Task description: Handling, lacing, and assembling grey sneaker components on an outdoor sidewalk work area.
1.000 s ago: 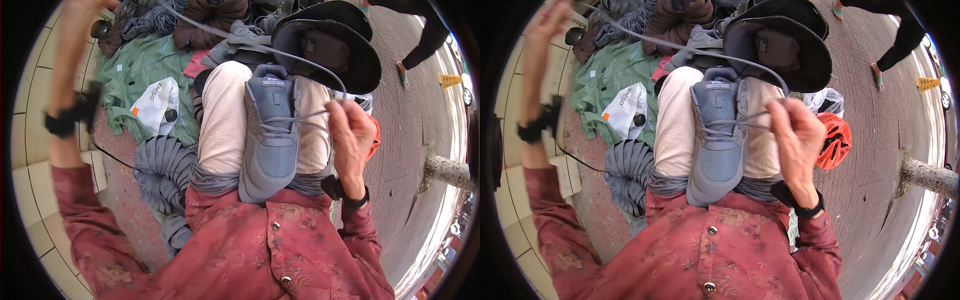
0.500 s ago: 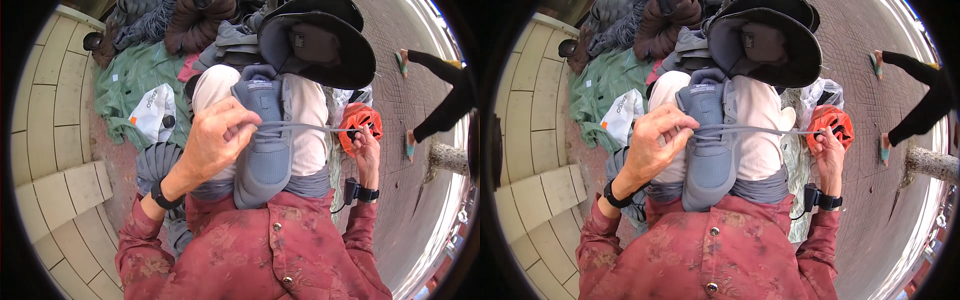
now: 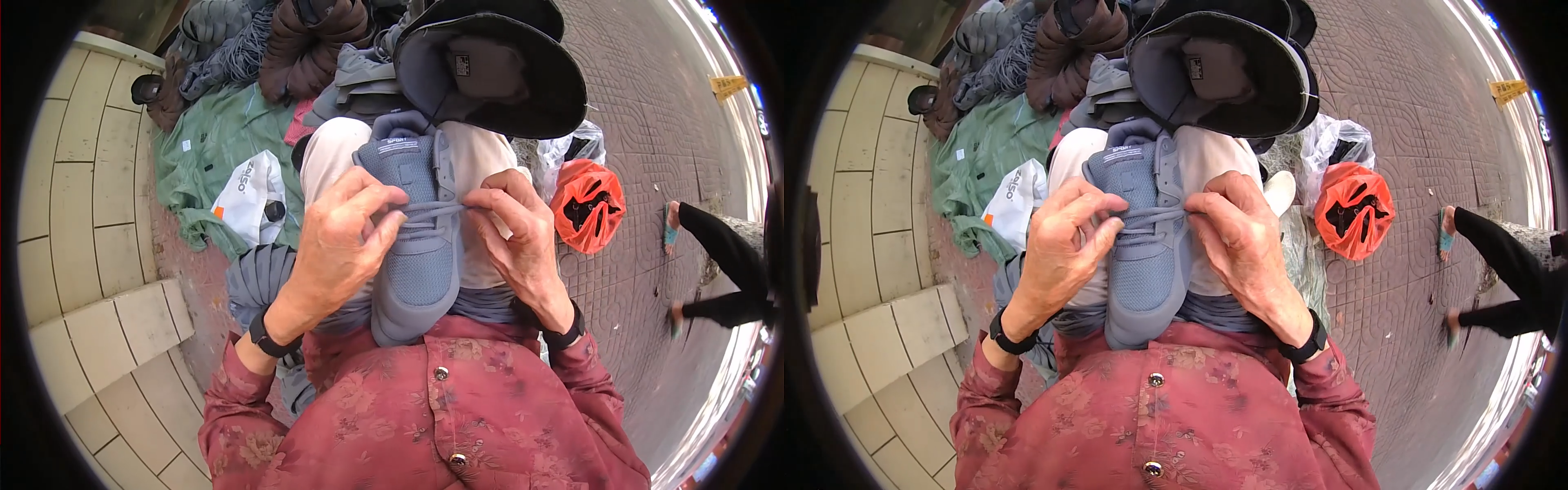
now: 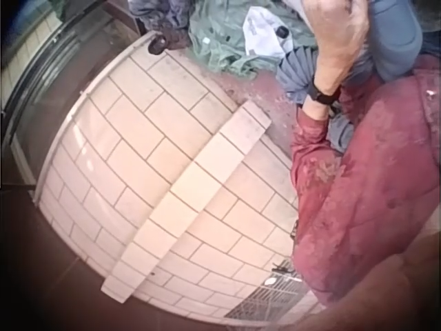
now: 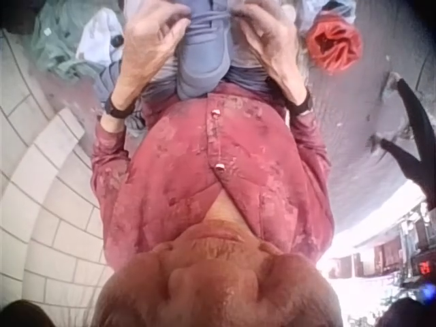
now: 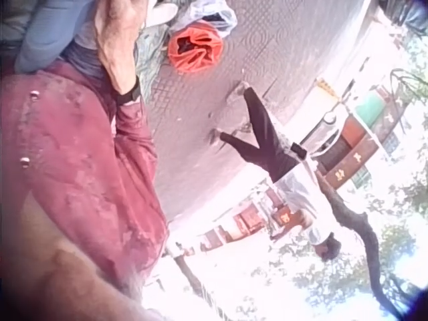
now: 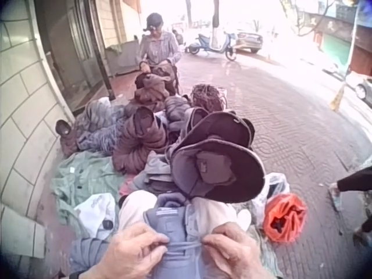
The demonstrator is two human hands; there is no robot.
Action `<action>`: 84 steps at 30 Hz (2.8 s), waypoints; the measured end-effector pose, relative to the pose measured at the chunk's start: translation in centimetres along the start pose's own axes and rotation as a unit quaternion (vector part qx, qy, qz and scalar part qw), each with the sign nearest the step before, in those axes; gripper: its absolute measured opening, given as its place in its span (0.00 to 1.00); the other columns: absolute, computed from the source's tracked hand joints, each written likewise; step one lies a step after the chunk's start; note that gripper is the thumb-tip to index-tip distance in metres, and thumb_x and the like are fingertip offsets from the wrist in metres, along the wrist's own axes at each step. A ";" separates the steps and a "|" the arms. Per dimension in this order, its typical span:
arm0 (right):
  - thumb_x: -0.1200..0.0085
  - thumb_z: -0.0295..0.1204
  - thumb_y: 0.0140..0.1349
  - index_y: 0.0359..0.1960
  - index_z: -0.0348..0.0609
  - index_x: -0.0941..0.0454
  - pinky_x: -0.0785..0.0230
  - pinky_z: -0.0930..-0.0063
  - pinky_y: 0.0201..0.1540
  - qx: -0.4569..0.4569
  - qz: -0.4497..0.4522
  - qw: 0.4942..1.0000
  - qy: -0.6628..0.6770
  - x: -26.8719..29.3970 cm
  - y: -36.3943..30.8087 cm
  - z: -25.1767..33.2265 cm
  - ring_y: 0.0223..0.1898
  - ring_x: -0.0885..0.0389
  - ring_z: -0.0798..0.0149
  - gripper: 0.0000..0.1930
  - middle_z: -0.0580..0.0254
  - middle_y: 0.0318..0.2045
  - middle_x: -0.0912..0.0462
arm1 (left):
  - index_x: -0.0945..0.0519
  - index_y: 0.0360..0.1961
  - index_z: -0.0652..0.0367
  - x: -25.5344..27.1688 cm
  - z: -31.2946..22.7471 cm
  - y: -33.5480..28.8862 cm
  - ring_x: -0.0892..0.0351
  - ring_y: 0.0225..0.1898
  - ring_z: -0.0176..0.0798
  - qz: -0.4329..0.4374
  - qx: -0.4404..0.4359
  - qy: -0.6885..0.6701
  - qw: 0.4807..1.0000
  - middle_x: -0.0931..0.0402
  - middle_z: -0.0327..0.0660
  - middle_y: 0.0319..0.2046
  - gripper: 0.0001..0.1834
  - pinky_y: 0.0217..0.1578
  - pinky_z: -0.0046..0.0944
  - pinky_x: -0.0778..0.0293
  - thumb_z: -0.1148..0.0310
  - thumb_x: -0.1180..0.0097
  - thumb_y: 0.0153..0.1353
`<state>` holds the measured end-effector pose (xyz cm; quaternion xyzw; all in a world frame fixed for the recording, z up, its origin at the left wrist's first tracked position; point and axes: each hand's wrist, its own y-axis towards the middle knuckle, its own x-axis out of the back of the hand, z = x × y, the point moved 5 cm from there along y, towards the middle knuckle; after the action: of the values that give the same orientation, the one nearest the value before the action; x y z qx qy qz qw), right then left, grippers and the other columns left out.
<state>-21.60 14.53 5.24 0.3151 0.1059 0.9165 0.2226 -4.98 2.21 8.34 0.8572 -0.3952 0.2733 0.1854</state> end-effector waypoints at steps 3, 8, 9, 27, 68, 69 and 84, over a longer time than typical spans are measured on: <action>0.39 0.16 0.49 0.37 0.39 0.21 0.31 0.64 0.41 0.051 -0.007 0.998 -0.040 0.4 0.1 0.8 0.38 0.24 0.54 0.12 0.58 0.35 0.25 | 0.19 0.40 0.64 -0.4 -0.4 0.4 0.28 0.23 0.31 0.033 -0.012 0.042 0.999 0.27 0.40 0.33 0.11 0.26 0.33 0.32 0.81 0.37 0.55; 0.39 0.19 0.49 0.40 0.42 0.22 0.37 0.63 0.40 0.083 0.043 0.989 -0.116 1.0 -1.1 1.6 0.36 0.26 0.57 0.14 0.62 0.34 0.24 | 0.25 0.38 0.63 -1.0 -1.2 1.4 0.24 0.30 0.40 0.078 -0.087 0.124 0.985 0.30 0.44 0.33 0.10 0.30 0.40 0.31 0.80 0.37 0.56; 0.39 0.19 0.49 0.40 0.42 0.22 0.37 0.63 0.40 0.082 0.042 0.989 -0.116 1.2 -1.3 1.3 0.36 0.26 0.57 0.14 0.62 0.34 0.24 | 0.26 0.38 0.64 -1.2 -1.1 1.5 0.24 0.32 0.42 0.088 -0.073 0.115 0.987 0.31 0.45 0.33 0.10 0.31 0.42 0.32 0.80 0.38 0.56; 0.42 0.25 0.64 0.46 0.37 0.20 0.25 0.75 0.30 -0.555 -0.111 0.791 0.233 9.5 -17.6 -25.5 0.29 0.14 0.67 0.10 0.60 0.34 0.13 | 0.33 0.57 0.71 10.9 7.2 3.7 0.38 0.23 0.23 -0.035 0.157 -0.687 0.708 0.37 0.34 0.28 0.15 0.23 0.24 0.39 0.71 0.59 0.77; 0.39 0.21 0.59 0.35 0.34 0.15 0.32 0.83 0.31 -0.266 0.080 0.915 0.293 -1.3 -1.0 -2.5 0.28 0.26 0.81 0.04 0.71 0.26 0.17 | 0.17 0.39 0.68 -2.9 -0.5 3.9 0.34 0.16 0.27 0.184 0.022 0.053 0.981 0.31 0.35 0.15 0.12 0.20 0.32 0.37 0.75 0.36 0.53; 0.39 0.21 0.59 0.34 0.33 0.15 0.32 0.83 0.31 -0.269 0.080 0.909 0.308 -1.3 -0.8 -2.5 0.28 0.26 0.81 0.04 0.71 0.26 0.18 | 0.17 0.38 0.67 -3.0 -0.6 4.0 0.33 0.16 0.28 0.181 0.017 0.055 0.982 0.31 0.36 0.15 0.12 0.20 0.33 0.36 0.75 0.36 0.52; 0.42 0.19 0.53 0.29 0.34 0.18 0.31 0.68 0.27 -0.096 0.065 0.984 0.138 -0.5 1.3 -0.9 0.22 0.22 0.62 0.02 0.59 0.17 0.23 | 0.18 0.37 0.67 -3.7 -0.3 3.6 0.32 0.16 0.30 0.157 -0.026 0.046 0.986 0.31 0.37 0.15 0.11 0.21 0.34 0.34 0.78 0.37 0.51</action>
<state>-22.28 13.12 4.68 0.1695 0.0267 0.9695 0.1749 -9.88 2.29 6.65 0.7663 -0.5227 0.3275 0.1800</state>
